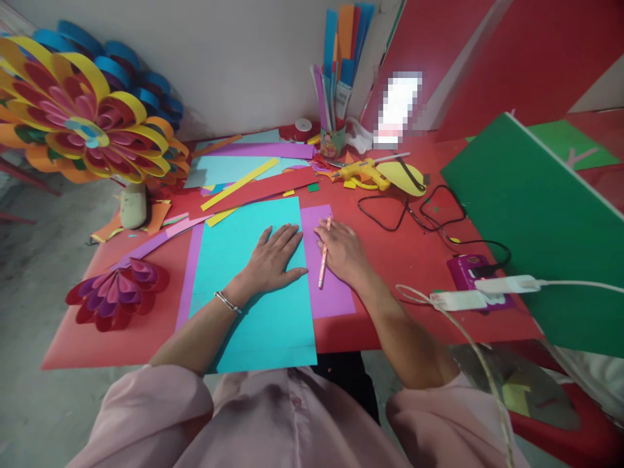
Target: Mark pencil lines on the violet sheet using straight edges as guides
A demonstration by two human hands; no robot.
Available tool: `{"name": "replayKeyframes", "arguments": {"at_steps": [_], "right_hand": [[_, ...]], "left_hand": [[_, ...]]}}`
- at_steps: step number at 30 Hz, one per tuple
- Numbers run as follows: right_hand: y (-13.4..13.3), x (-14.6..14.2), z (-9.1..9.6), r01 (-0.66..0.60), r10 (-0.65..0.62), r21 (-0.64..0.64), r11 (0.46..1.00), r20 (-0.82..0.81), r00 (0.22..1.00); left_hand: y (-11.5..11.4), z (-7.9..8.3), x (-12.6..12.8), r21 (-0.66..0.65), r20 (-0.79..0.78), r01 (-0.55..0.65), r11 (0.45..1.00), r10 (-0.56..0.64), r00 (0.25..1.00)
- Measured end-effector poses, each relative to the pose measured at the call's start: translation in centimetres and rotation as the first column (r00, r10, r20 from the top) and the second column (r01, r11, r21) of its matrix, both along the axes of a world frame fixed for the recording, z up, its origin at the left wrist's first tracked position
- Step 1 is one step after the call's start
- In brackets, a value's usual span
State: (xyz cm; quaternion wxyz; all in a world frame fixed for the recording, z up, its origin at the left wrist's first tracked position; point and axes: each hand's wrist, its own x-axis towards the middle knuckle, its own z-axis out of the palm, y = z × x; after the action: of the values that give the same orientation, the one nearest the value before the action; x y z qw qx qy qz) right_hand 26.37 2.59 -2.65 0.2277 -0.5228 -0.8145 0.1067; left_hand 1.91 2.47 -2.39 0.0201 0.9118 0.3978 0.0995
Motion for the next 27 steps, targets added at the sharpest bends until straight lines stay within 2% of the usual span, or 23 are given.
{"name": "replayKeyframes", "arguments": {"at_steps": [27], "right_hand": [[0.1,0.0,-0.1,-0.005,0.005,0.01,1.0,-0.004,1.0]], "left_hand": [[0.2,1.2,0.0,-0.051,-0.122,0.034,0.998,-0.04,0.992]]}}
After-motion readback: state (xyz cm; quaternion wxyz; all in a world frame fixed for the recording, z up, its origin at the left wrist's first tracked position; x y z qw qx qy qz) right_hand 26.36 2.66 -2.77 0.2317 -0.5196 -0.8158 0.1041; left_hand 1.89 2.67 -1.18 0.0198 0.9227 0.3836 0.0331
